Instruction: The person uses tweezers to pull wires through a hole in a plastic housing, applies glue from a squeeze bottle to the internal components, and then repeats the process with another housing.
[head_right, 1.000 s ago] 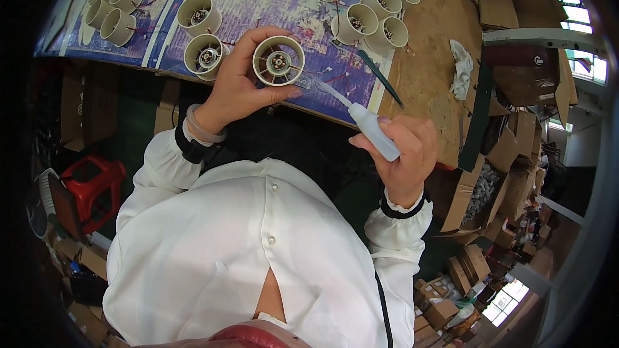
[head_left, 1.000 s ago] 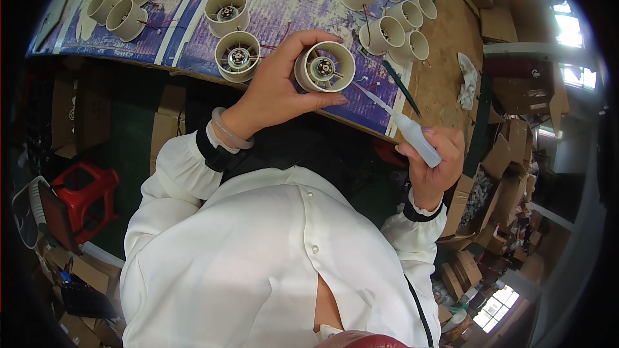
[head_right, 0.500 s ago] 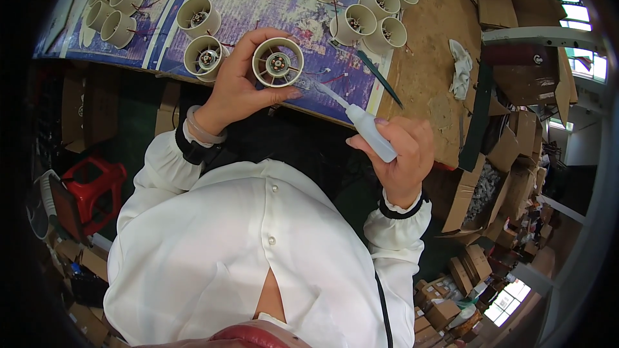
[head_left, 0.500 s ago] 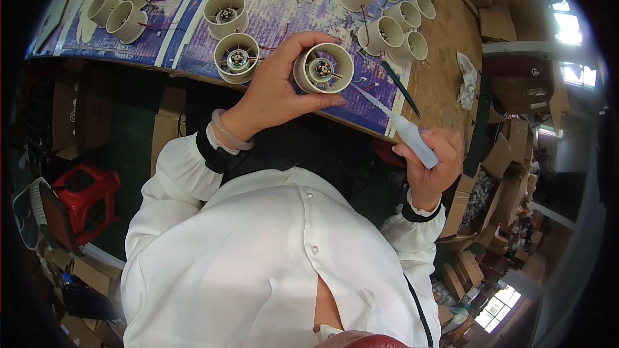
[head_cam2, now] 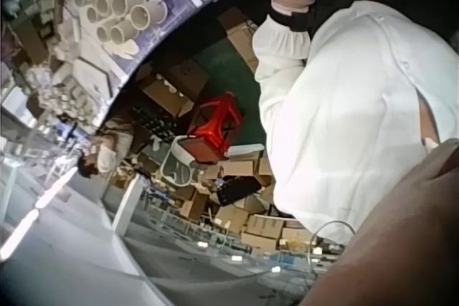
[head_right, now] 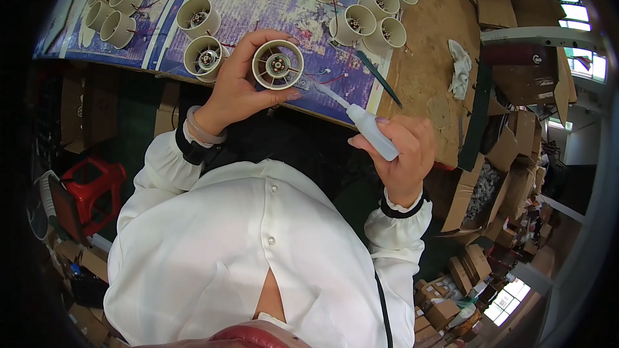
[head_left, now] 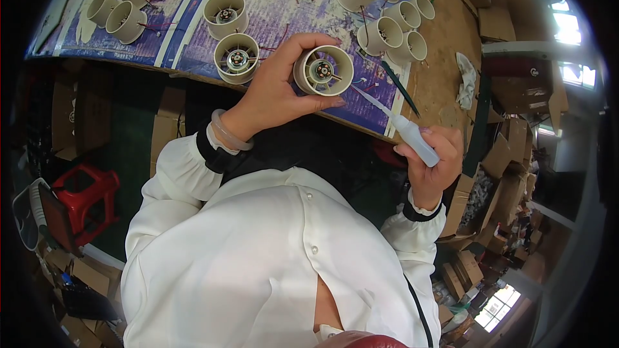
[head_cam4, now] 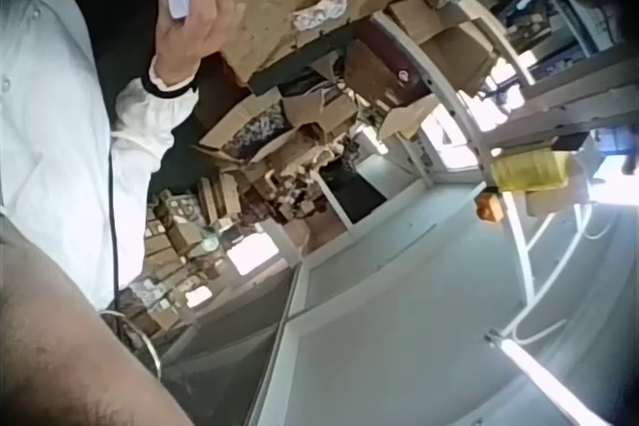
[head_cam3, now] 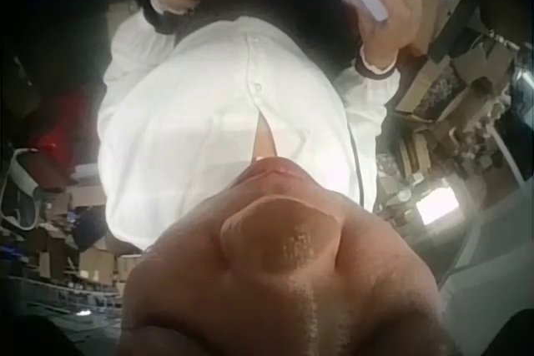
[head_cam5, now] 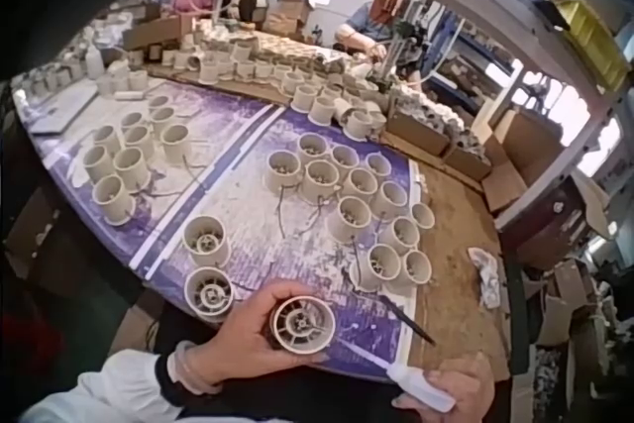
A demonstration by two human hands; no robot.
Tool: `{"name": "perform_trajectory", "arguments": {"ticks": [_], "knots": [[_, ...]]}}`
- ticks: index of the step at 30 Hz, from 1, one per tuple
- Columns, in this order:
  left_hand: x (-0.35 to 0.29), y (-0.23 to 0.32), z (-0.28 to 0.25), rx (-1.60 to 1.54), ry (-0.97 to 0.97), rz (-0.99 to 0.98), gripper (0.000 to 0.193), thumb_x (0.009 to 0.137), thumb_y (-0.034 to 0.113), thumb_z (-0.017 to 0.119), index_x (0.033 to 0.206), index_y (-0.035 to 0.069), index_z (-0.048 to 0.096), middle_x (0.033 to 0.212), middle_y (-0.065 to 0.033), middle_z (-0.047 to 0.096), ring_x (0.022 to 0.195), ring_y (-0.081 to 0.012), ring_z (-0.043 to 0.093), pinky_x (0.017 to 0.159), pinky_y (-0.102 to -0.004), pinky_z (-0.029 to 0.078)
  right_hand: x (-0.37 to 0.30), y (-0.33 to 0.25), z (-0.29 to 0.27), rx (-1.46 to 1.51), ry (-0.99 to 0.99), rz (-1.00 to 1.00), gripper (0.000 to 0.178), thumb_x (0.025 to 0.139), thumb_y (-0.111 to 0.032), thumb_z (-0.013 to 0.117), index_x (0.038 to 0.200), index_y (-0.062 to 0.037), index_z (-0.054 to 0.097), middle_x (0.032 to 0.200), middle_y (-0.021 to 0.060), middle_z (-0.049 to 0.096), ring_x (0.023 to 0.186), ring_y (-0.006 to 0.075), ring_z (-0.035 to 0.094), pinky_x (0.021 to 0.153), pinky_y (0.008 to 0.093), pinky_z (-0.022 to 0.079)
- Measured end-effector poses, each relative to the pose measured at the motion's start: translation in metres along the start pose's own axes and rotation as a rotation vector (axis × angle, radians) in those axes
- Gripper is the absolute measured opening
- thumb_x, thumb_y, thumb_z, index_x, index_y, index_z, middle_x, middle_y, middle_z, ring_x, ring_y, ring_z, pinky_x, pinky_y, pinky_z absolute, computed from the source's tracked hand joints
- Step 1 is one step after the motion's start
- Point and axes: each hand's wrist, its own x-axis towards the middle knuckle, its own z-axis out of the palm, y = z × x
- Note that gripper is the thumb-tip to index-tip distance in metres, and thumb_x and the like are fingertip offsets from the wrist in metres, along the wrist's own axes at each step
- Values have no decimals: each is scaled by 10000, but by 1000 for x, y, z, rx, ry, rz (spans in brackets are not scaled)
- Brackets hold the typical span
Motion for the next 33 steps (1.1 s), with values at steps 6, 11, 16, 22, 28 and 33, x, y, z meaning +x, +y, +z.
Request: {"name": "perform_trajectory", "arguments": {"ticks": [6,11,16,22,28,33], "knots": [[-1,-1,3,-10,1,2,667,677,80,841,1243,64,489,1218,-74,545,1119,-174,553,943,-293,459,-11,10,5,50,53,46,528,624,-255,857,1024,-92,553,834,66,613,709,231,551,608,298,426],[-1,0,3,-23,-12,17,666,682,75,836,1249,64,486,1230,-77,538,1122,-175,552,945,-297,461,-37,16,13,236,186,266,403,769,-233,785,1036,-56,541,897,64,587,739,172,545,651,264,430],[0,0,1,-10,-28,47,678,678,76,837,1254,62,481,1238,-83,537,1123,-182,553,947,-300,462,-59,20,19,440,415,593,389,860,-297,713,1083,-39,526,938,39,562,756,112,529,659,219,429],[-3,39,-13,70,-171,192,699,725,79,808,1294,52,403,1232,-133,551,1140,-225,550,944,-334,461,-54,24,22,656,602,651,430,878,-365,680,1099,-35,514,891,27,543,715,88,509,602,191,393],[9,90,-61,-33,217,184,683,703,140,824,1256,17,442,1169,-132,589,1051,-205,588,906,-322,466,-38,21,33,706,593,641,497,873,-448,655,1102,-35,502,831,26,516,652,77,466,542,192,334],[39,59,-134,390,566,-35,627,777,215,762,1257,-10,426,1102,-142,621,979,-233,627,866,-333,489,-29,16,49,904,533,639,467,855,-372,705,1101,-38,489,974,43,533,866,122,566,716,214,474]]}}
